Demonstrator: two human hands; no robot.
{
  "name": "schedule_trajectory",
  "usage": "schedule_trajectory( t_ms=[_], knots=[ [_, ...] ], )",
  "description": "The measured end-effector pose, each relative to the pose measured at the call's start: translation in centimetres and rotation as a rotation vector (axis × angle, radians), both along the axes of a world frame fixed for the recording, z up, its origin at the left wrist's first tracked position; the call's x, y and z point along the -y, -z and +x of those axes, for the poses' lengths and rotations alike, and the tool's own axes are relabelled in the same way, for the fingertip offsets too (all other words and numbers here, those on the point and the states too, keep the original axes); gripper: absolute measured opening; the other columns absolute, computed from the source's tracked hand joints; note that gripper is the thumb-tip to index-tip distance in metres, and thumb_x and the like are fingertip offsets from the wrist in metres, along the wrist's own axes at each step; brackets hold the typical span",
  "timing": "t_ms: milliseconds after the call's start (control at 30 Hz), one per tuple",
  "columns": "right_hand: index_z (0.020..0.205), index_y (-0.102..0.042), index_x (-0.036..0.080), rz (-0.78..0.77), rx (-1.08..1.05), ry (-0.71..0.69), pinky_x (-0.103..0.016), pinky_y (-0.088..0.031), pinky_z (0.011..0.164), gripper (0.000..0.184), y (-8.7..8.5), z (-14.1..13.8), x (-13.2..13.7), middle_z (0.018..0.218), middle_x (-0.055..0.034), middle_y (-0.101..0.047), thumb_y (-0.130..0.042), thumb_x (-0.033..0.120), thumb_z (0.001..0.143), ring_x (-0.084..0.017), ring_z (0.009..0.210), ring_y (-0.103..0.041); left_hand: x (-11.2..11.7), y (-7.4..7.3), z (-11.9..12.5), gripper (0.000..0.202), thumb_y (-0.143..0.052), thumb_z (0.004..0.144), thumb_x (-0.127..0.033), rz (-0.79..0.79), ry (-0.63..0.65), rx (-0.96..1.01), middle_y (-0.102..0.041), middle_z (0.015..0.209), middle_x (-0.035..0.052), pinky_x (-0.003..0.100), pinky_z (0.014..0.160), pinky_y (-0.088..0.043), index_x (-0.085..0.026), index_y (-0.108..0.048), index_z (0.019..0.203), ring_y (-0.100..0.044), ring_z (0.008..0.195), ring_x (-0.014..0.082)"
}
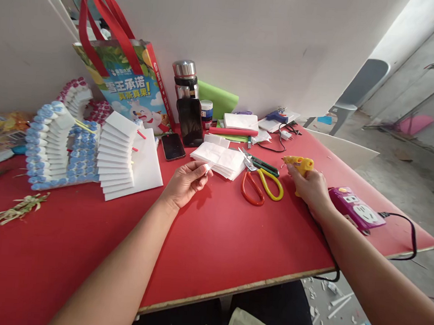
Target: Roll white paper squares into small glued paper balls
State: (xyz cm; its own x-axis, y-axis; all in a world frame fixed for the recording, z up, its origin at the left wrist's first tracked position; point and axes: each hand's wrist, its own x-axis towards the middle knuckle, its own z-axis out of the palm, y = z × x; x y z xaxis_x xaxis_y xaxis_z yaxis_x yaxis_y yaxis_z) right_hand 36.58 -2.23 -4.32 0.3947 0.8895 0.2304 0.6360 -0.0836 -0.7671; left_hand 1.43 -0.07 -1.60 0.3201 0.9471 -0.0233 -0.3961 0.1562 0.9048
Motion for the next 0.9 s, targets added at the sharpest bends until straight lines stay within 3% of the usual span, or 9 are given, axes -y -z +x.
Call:
schedule_trajectory(
  t_ms=[100, 200, 267, 333, 433, 533, 633, 767, 900],
  knots=[
    [0.052, -0.045, 0.024, -0.097, 0.177, 0.088, -0.032, -0.033, 0.055, 0.052, -0.8, -0.3, 0.0, 0.049, -0.0014, -0.044, -0.058, 0.066, 0.079, -0.017, 0.051, -0.042, 0.1, 0.1, 0.0, 0.028, -0.083, 0.075, -0.035, 0.022, -0.008, 0.013, -0.067, 0.078, 0.0028, 0.015, 0.044, -0.036, -0.012, -0.068, 0.083, -0.051, 0.053, 0.0034],
    [0.057, -0.053, 0.022, -0.142, 0.31, 0.059, -0.036, -0.041, 0.061, 0.05, -1.1, -0.1, 0.9, 0.061, -0.0077, -0.056, -0.056, 0.066, 0.079, -0.023, 0.063, -0.054, 0.2, 0.1, 0.0, 0.029, -0.084, 0.074, -0.036, 0.025, -0.015, 0.026, -0.066, 0.077, 0.0023, 0.015, 0.045, -0.036, -0.013, -0.067, 0.083, -0.051, 0.053, 0.0039],
    [0.074, -0.065, 0.017, -0.161, 0.418, 0.037, -0.04, -0.047, 0.072, 0.046, -1.4, 0.0, 2.5, 0.084, -0.0162, -0.066, -0.056, 0.062, 0.081, -0.03, 0.084, -0.062, 0.2, 0.0, 0.1, 0.03, -0.084, 0.074, -0.036, 0.027, -0.012, 0.033, -0.065, 0.077, 0.002, 0.016, 0.046, -0.036, -0.013, -0.066, 0.083, -0.051, 0.053, 0.004],
    [0.102, -0.068, 0.012, -0.131, 0.531, 0.033, -0.044, -0.048, 0.087, 0.05, -2.1, -0.4, 4.8, 0.115, -0.0233, -0.066, -0.056, 0.056, 0.084, -0.035, 0.107, -0.061, 0.2, 0.0, 0.2, 0.03, -0.084, 0.074, -0.036, 0.025, -0.013, 0.041, -0.064, 0.076, 0.0016, 0.016, 0.045, -0.036, -0.013, -0.066, 0.082, -0.05, 0.053, 0.0038],
    [0.117, -0.067, 0.014, 0.054, 0.632, 0.077, -0.047, -0.048, 0.094, 0.048, -4.7, -2.4, 8.2, 0.125, -0.019, -0.065, -0.056, 0.05, 0.088, -0.034, 0.108, -0.063, 0.2, 0.0, 0.3, 0.031, -0.084, 0.073, -0.036, 0.012, -0.02, 0.076, -0.062, 0.075, 0.0005, 0.015, 0.045, -0.035, -0.014, -0.065, 0.082, -0.049, 0.053, 0.0033],
    [0.104, -0.073, 0.024, 0.213, 0.378, -0.088, -0.038, -0.052, 0.076, 0.028, -8.1, -6.5, 9.0, 0.114, -0.0069, -0.072, -0.057, 0.044, 0.091, -0.022, 0.083, -0.068, 0.2, -0.1, 0.5, 0.029, -0.084, 0.075, -0.034, -0.006, -0.012, 0.111, -0.06, 0.075, -0.0003, 0.014, 0.045, -0.035, -0.014, -0.064, 0.082, -0.048, 0.053, 0.0026],
    [0.114, -0.073, 0.025, 0.193, -0.051, -0.386, -0.033, -0.051, 0.071, 0.03, -9.9, -11.3, 6.3, 0.108, -0.0078, -0.071, -0.059, 0.033, 0.089, -0.022, 0.093, -0.066, 0.4, -0.4, 0.6, 0.028, -0.083, 0.076, -0.034, -0.014, 0.006, 0.114, -0.06, 0.073, -0.0003, 0.013, 0.045, -0.035, -0.014, -0.064, 0.082, -0.048, 0.053, 0.0027],
    [0.111, -0.076, 0.017, -0.007, -0.448, -0.58, -0.03, -0.047, 0.066, 0.034, -8.4, -15.9, 1.2, 0.086, -0.0056, -0.069, -0.061, 0.023, 0.08, -0.015, 0.069, -0.059, 0.6, -0.4, 0.5, 0.029, -0.085, 0.073, -0.033, -0.018, -0.034, 0.103, -0.061, 0.071, -0.0006, 0.013, 0.046, -0.037, -0.015, -0.066, 0.087, -0.05, 0.053, 0.0032],
    [0.103, -0.078, 0.014, -0.092, -0.803, -0.629, -0.03, -0.044, 0.065, 0.032, -5.3, -17.5, -0.5, 0.064, -0.0003, -0.06, -0.063, 0.024, 0.077, -0.012, 0.062, -0.052, 0.5, -0.1, 0.4, 0.026, -0.084, 0.074, -0.032, 0.003, -0.046, 0.047, -0.063, 0.072, -0.0001, 0.014, 0.047, -0.039, -0.015, -0.068, 0.086, -0.051, 0.053, 0.0038]
  ],
)
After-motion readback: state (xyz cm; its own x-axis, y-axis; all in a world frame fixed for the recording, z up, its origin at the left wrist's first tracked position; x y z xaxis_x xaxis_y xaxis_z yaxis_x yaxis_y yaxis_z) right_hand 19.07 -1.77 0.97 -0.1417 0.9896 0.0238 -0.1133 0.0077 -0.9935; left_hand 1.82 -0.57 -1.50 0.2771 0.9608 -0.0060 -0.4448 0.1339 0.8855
